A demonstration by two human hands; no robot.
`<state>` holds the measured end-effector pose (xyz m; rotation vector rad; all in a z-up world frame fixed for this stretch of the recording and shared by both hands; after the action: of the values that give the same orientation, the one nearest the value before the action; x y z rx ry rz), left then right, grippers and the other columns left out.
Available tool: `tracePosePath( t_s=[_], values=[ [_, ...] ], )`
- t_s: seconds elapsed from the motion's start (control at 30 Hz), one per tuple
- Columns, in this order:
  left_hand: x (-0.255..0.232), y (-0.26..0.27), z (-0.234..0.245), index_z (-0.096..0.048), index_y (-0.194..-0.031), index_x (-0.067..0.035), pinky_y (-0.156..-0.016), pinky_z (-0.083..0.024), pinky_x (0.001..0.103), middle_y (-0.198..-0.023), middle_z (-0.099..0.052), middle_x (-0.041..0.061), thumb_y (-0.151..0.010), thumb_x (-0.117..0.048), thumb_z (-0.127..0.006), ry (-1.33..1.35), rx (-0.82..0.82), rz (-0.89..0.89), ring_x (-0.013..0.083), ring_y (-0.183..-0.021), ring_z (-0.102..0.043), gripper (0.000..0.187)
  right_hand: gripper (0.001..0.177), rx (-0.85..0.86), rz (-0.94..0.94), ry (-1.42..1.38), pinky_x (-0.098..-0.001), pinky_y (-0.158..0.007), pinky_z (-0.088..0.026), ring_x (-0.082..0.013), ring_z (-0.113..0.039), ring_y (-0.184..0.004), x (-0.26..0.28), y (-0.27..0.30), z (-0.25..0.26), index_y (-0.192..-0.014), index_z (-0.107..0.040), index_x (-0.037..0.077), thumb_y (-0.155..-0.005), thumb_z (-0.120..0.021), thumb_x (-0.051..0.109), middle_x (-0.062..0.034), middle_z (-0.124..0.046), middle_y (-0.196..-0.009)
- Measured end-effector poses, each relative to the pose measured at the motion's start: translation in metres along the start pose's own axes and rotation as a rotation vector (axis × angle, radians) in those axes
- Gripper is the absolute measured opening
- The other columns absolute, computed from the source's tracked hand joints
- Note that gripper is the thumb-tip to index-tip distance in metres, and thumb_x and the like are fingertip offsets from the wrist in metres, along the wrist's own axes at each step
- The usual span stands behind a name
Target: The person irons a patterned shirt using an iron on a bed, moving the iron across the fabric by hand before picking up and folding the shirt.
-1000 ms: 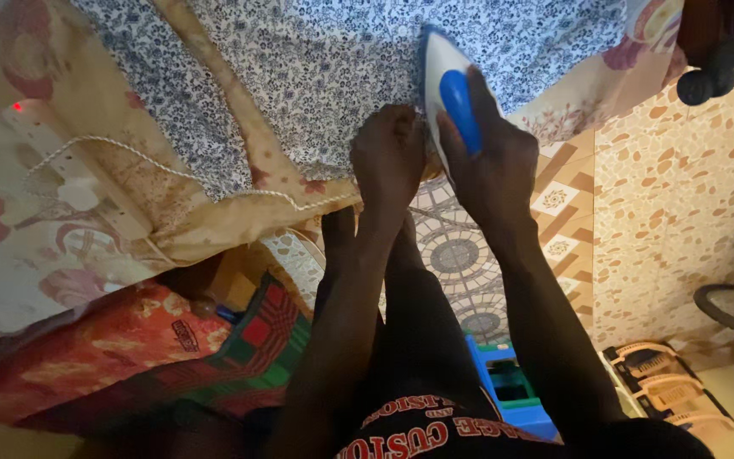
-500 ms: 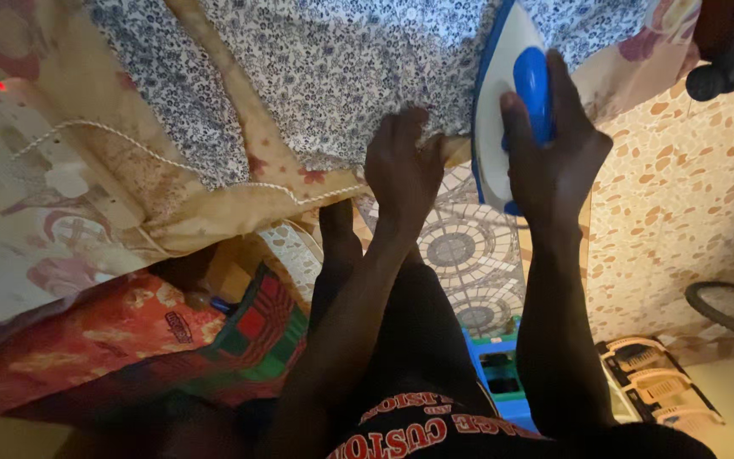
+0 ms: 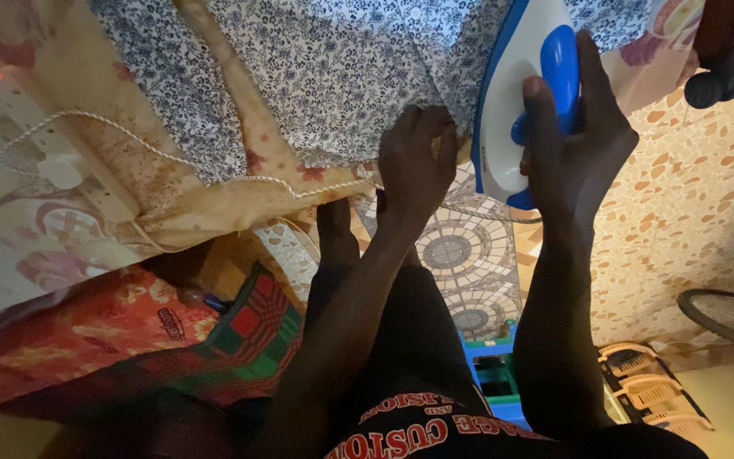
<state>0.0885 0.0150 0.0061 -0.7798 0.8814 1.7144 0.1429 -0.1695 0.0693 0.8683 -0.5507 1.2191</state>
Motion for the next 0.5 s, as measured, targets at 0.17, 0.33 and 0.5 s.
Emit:
tracePosePath(
  t_s=[0.17, 0.33, 0.5],
  values=[
    [-0.002, -0.004, -0.009, -0.066, -0.098, -0.011, -0.074, -0.052, 0.046, -0.094, -0.065, 0.01, -0.094, -0.008, -0.07, 0.053, -0.011, -0.051, 0.0318, -0.083, -0.068, 0.007, 0.057, 0.007, -0.069, 0.021, -0.0244, -0.058, -0.05, -0.0089, -0.064, -0.064, -0.007, 0.001, -0.001, -0.156, -0.054, -0.004, -0.113, -0.073, 0.028, -0.008, -0.071, -0.088],
    [0.015, -0.003, -0.024, -0.066, -0.097, -0.007, -0.069, -0.051, 0.047, -0.091, -0.066, 0.014, -0.091, -0.013, -0.076, -0.04, 0.186, 0.036, 0.0358, -0.08, -0.067, 0.013, 0.054, 0.04, -0.031, 0.024, -0.0244, -0.058, -0.049, -0.0098, -0.064, -0.063, -0.004, 0.003, -0.005, -0.157, -0.053, -0.004, -0.116, -0.075, 0.025, -0.0112, -0.069, -0.08],
    [0.045, 0.007, 0.039, -0.068, -0.107, -0.012, -0.077, -0.061, 0.039, -0.105, -0.071, 0.012, -0.096, -0.012, -0.067, 0.072, -0.012, 0.143, 0.0286, -0.088, -0.074, 0.011, 0.05, 0.154, 0.106, 0.169, -0.0307, -0.075, -0.068, -0.0186, -0.082, -0.091, 0.014, 0.011, -0.024, -0.154, -0.053, 0.001, -0.115, -0.078, 0.02, -0.0211, -0.079, -0.121]
  ],
)
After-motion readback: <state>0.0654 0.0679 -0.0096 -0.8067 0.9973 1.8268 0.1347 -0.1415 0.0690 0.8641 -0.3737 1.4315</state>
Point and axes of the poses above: each hand's wrist, its own y-axis away from the middle knuckle, its own z-axis out of the back of the hand, x = y × z, the point moved 10 cm from there along -y, towards the middle knuckle
